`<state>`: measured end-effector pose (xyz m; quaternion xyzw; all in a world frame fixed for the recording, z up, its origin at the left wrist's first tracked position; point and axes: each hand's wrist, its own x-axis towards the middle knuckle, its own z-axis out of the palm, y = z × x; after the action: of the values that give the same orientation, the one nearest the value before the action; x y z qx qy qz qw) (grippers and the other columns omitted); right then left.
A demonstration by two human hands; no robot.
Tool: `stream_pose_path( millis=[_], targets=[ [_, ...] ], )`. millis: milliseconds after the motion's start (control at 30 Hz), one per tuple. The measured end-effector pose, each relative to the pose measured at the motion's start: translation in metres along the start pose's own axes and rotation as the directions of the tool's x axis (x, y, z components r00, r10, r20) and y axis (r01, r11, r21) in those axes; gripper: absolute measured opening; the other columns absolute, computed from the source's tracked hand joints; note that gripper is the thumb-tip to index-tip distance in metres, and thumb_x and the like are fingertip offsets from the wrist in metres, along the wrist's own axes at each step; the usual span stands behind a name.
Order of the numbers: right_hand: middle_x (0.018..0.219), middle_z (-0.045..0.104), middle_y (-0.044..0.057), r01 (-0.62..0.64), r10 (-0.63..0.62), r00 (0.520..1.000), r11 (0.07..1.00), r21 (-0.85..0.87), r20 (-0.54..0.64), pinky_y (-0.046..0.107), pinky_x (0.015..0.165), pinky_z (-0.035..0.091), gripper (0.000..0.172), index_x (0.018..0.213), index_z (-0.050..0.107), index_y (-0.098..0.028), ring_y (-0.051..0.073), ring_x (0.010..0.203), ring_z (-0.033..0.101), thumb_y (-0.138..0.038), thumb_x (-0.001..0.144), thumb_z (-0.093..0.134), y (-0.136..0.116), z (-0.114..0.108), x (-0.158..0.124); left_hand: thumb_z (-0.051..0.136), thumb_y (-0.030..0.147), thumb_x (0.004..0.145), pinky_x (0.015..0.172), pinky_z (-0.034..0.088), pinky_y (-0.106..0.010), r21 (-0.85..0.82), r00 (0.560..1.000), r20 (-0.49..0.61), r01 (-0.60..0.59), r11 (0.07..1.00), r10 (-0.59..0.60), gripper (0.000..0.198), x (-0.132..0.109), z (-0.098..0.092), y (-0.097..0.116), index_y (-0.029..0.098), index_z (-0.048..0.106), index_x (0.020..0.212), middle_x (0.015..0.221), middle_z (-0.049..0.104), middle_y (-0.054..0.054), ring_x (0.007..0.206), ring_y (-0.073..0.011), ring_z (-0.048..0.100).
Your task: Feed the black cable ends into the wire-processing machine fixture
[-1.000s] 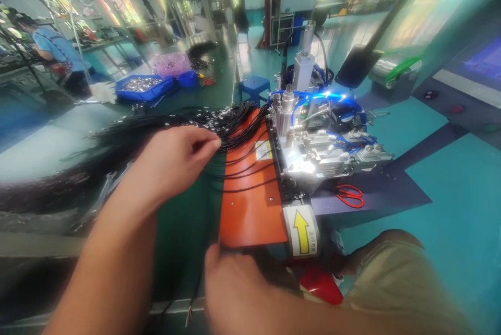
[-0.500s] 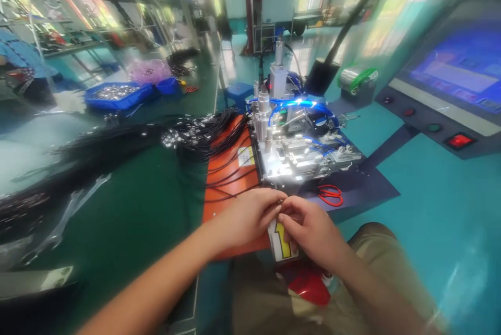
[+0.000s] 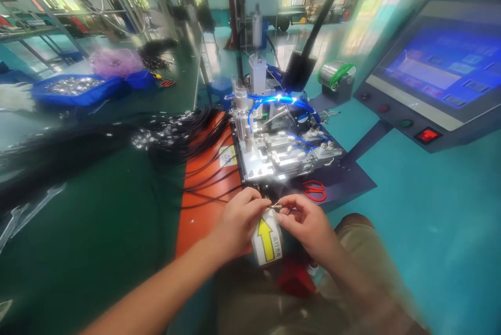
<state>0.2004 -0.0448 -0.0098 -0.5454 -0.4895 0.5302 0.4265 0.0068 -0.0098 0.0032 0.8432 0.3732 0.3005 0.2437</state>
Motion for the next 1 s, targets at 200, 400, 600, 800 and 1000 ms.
stream_pose_path(
  millis=[200, 400, 600, 800, 1000],
  targets=[
    [0.09, 0.069, 0.004, 0.022, -0.022, 0.999, 1.0, 0.018, 0.023, 0.028, 0.072, 0.051, 0.02, 0.095, 0.068, -0.017, 0.017, 0.08, 0.064, -0.032, 0.082, 0.07, 0.001, 0.0, 0.002, 0.045, 0.019, 0.098, 0.076, 0.048, -0.026, 0.019, 1.0, -0.008, -0.021, 1.0, 0.022, 0.023, 0.0, 0.0, -0.002, 0.018, 0.065, 0.109, 0.096, 0.057, -0.007, 0.087, -0.0149, 0.055],
    [0.092, 0.071, 0.006, 0.018, -0.018, 1.0, 1.0, 0.011, 0.021, 0.03, 0.075, 0.051, 0.02, 0.094, 0.07, -0.017, 0.019, 0.084, 0.065, -0.033, 0.083, 0.071, -0.002, 0.002, 0.004, 0.05, 0.02, 0.096, 0.074, 0.047, -0.027, 0.025, 0.998, -0.067, -0.022, 0.999, 0.023, 0.017, -0.001, 0.003, -0.005, 0.018, 0.065, 0.105, 0.094, 0.057, -0.006, 0.086, -0.0152, 0.055],
    [0.089, 0.07, 0.004, 0.028, -0.029, 1.0, 0.999, -0.02, -0.006, 0.03, 0.075, 0.05, 0.018, 0.093, 0.069, -0.018, 0.019, 0.082, 0.063, -0.033, 0.083, 0.071, 0.0, -0.005, 0.003, 0.05, 0.019, 0.096, 0.071, 0.045, -0.026, -0.001, 0.997, -0.076, -0.029, 1.0, 0.029, 0.015, 0.0, 0.002, -0.006, 0.018, 0.065, 0.098, 0.089, 0.057, -0.004, 0.082, -0.0143, 0.054],
    [0.082, 0.064, 0.0, 0.048, -0.047, 0.999, 0.999, -0.023, 0.005, 0.028, 0.072, 0.049, 0.02, 0.098, 0.069, -0.02, 0.015, 0.076, 0.06, -0.032, 0.081, 0.073, -0.002, -0.011, 0.005, 0.05, 0.019, 0.096, 0.068, 0.044, -0.025, -0.008, 0.996, -0.089, 0.0, 1.0, -0.001, 0.016, -0.001, 0.001, -0.006, 0.019, 0.066, 0.098, 0.085, 0.057, -0.004, 0.079, -0.0143, 0.053],
    [0.083, 0.065, 0.001, 0.037, -0.038, 0.997, 0.999, 0.014, 0.064, 0.026, 0.07, 0.048, 0.023, 0.099, 0.069, -0.02, 0.015, 0.076, 0.059, -0.033, 0.081, 0.075, -0.007, -0.009, 0.001, 0.049, 0.02, 0.096, 0.065, 0.042, -0.026, 0.044, 0.997, -0.07, 0.015, 0.999, -0.012, 0.017, -0.001, 0.001, -0.005, 0.018, 0.066, 0.098, 0.082, 0.054, -0.004, 0.076, -0.0148, 0.051]
  ],
)
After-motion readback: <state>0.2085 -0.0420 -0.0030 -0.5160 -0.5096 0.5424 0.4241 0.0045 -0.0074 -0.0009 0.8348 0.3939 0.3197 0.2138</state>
